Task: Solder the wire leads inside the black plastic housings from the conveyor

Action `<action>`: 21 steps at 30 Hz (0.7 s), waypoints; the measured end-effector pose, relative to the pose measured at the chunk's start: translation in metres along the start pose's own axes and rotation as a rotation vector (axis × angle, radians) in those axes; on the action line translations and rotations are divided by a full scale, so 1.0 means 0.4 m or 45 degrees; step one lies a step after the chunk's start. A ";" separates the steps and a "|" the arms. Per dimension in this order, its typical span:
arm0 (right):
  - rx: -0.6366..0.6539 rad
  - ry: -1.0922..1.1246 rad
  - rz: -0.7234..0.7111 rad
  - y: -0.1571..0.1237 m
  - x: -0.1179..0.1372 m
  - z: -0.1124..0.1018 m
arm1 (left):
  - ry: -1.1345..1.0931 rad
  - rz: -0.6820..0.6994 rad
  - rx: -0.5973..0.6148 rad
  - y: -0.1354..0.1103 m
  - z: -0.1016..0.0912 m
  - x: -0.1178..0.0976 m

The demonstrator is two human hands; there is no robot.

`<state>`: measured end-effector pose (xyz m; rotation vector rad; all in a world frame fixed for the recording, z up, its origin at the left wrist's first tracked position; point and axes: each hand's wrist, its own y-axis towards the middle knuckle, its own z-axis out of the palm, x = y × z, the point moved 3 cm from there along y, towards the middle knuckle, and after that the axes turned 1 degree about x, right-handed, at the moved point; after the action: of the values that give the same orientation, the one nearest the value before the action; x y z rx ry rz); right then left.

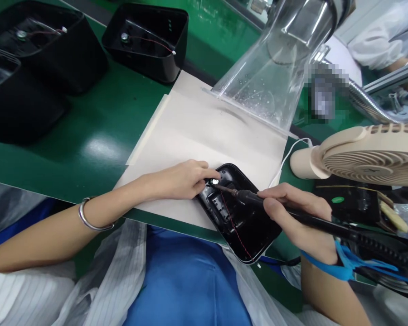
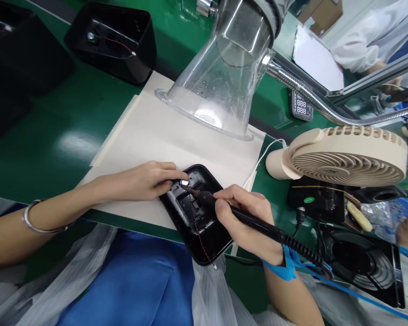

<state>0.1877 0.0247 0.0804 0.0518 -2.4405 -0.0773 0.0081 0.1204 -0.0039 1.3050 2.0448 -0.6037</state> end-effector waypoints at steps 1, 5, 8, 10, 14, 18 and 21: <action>0.006 0.001 0.008 0.002 -0.001 0.000 | 0.004 0.005 0.002 0.001 0.000 0.000; 0.026 0.024 0.015 0.004 -0.002 -0.001 | 0.012 0.031 -0.022 0.001 0.000 0.002; 0.030 0.023 0.011 0.004 -0.005 -0.001 | 0.017 0.036 -0.035 0.000 -0.001 0.004; 0.036 0.018 0.016 0.006 -0.010 -0.001 | -0.020 0.061 -0.040 0.000 -0.003 0.002; 0.077 0.004 -0.009 0.019 -0.020 -0.008 | -0.096 0.106 -0.025 0.003 -0.009 -0.003; 0.148 0.003 -0.067 0.036 -0.023 -0.016 | 0.001 0.055 0.017 0.008 -0.010 -0.001; 0.199 0.015 -0.090 0.044 -0.026 -0.020 | 0.036 0.041 0.027 0.008 -0.011 0.000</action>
<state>0.2004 0.0423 0.0811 0.2070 -2.4287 0.0821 0.0099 0.1245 -0.0012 1.3633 2.0411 -0.5971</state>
